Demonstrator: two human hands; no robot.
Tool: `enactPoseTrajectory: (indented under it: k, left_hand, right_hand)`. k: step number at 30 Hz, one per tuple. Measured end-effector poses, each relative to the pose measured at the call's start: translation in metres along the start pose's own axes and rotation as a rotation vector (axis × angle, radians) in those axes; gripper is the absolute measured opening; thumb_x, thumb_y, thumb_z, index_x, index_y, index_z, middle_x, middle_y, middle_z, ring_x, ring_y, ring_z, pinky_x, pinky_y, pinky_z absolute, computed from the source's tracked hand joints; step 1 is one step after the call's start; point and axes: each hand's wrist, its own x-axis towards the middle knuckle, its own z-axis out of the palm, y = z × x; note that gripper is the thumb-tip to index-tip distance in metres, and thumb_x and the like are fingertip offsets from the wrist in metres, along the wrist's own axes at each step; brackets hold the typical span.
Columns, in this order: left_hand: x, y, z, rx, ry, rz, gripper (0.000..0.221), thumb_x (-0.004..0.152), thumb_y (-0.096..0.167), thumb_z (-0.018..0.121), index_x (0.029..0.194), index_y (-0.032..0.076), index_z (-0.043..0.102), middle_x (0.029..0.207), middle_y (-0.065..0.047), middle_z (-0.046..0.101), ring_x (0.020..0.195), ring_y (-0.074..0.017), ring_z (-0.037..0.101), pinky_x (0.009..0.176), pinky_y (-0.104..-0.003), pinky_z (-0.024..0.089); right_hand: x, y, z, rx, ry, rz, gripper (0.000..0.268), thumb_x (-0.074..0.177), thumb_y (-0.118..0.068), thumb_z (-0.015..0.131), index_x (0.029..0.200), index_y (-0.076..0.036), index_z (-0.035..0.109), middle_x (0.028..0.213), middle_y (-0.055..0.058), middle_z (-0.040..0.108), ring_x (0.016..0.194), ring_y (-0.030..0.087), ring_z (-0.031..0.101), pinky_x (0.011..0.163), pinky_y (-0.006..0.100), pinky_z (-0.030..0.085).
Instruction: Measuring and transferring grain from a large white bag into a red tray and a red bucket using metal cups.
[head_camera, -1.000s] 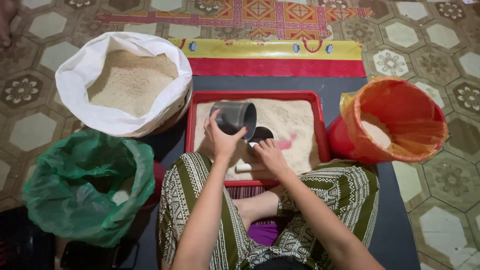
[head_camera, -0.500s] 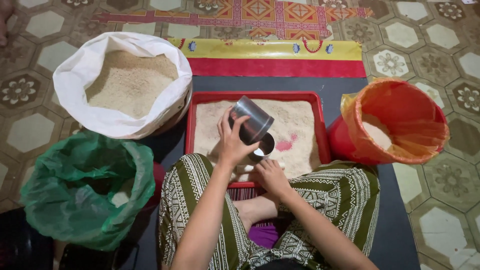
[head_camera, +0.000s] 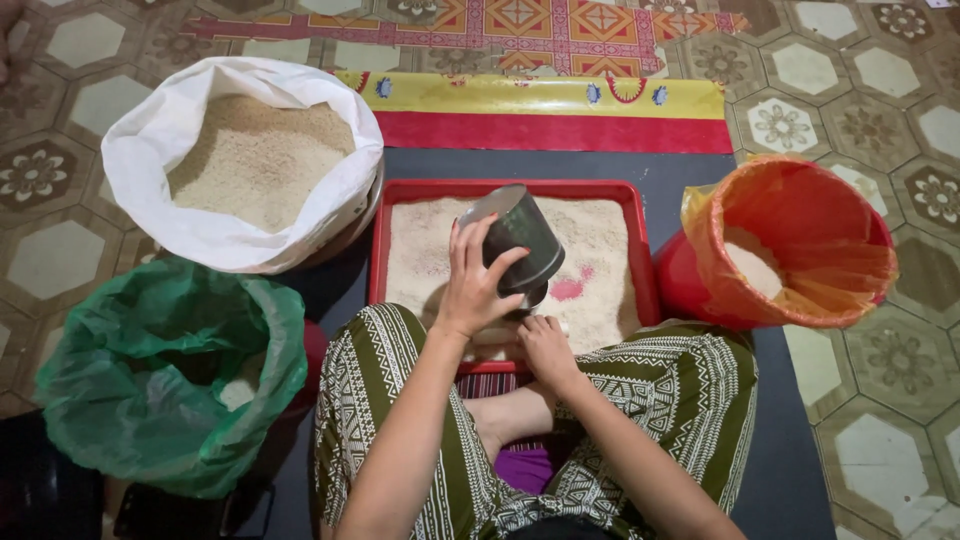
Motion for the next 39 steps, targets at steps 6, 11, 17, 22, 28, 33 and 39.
enactPoseTrajectory:
  k: [6, 11, 17, 22, 28, 33, 39]
  left_hand:
    - [-0.001, -0.007, 0.007, -0.001, 0.036, -0.129, 0.084, 0.048, 0.028, 0.097, 0.125, 0.03, 0.064, 0.156, -0.018, 0.038, 0.142, -0.0385, 0.037, 0.123, -0.062, 0.024]
    - [-0.011, -0.038, 0.014, -0.055, 0.047, -0.386, 0.088, 0.052, 0.032, 0.098, 0.131, 0.026, 0.059, 0.158, -0.022, 0.031, 0.141, -0.0443, 0.034, 0.12, -0.064, 0.025]
    - [-0.021, -0.055, 0.017, 0.018, -0.102, -0.852, 0.092, 0.053, 0.041, 0.095, 0.134, 0.025, 0.053, 0.155, -0.018, 0.027, 0.141, -0.04, 0.031, 0.116, -0.063, 0.031]
    - [-0.039, -0.073, 0.045, 0.158, -0.286, -1.112, 0.097, 0.051, 0.051, 0.094, 0.135, 0.031, 0.049, 0.156, -0.017, 0.022, 0.14, -0.0424, 0.029, 0.104, -0.07, 0.038]
    - [-0.027, -0.06, 0.022, 0.098, -0.367, -1.153, 0.095, 0.057, 0.052, 0.093, 0.137, 0.028, 0.049, 0.158, -0.015, 0.02, 0.144, -0.0408, 0.026, 0.108, -0.069, 0.037]
    - [-0.022, -0.057, 0.018, 0.113, -0.395, -1.161, 0.094, 0.058, 0.055, 0.092, 0.137, 0.029, 0.048, 0.159, -0.015, 0.02, 0.144, -0.041, 0.027, 0.109, -0.066, 0.037]
    - [-0.026, -0.06, 0.022, 0.113, -0.394, -1.154, 0.093, 0.06, 0.052, 0.091, 0.138, 0.028, 0.047, 0.159, -0.016, 0.019, 0.144, -0.0416, 0.027, 0.109, -0.067, 0.036]
  right_hand:
    - [0.0, -0.003, -0.012, 0.062, -0.045, 0.009, 0.018, 0.092, -0.025, 0.063, 0.11, -0.021, 0.063, 0.103, -0.001, 0.063, 0.107, 0.02, 0.063, 0.1, 0.036, 0.043]
    - [-0.005, -0.01, -0.036, 0.116, -0.029, -0.001, 0.028, 0.094, -0.022, 0.062, 0.122, -0.023, 0.061, 0.105, 0.003, 0.063, 0.108, 0.022, 0.064, 0.103, 0.039, 0.043]
    - [0.007, 0.007, -0.064, 0.214, 0.058, 0.022, 0.041, 0.09, -0.022, 0.07, 0.129, -0.027, 0.06, 0.113, -0.001, 0.062, 0.113, 0.021, 0.062, 0.104, 0.041, 0.044]
    - [0.049, 0.032, -0.098, 0.15, 0.2, 0.114, 0.045, 0.087, -0.021, 0.074, 0.13, -0.028, 0.061, 0.106, -0.002, 0.061, 0.106, 0.021, 0.062, 0.097, 0.04, 0.046]
    - [0.084, 0.066, -0.044, 0.053, 0.188, 0.137, 0.033, 0.095, -0.029, 0.066, 0.127, -0.033, 0.061, 0.106, -0.004, 0.059, 0.106, 0.017, 0.061, 0.101, 0.036, 0.046]
    - [0.082, 0.071, -0.032, 0.044, 0.167, 0.132, 0.033, 0.097, -0.031, 0.065, 0.129, -0.034, 0.061, 0.106, -0.006, 0.059, 0.106, 0.016, 0.06, 0.1, 0.036, 0.046]
    - [0.033, 0.035, -0.055, 0.081, 0.188, -0.001, 0.04, 0.089, -0.024, 0.073, 0.128, -0.028, 0.064, 0.106, 0.0, 0.062, 0.105, 0.021, 0.061, 0.095, 0.039, 0.047]
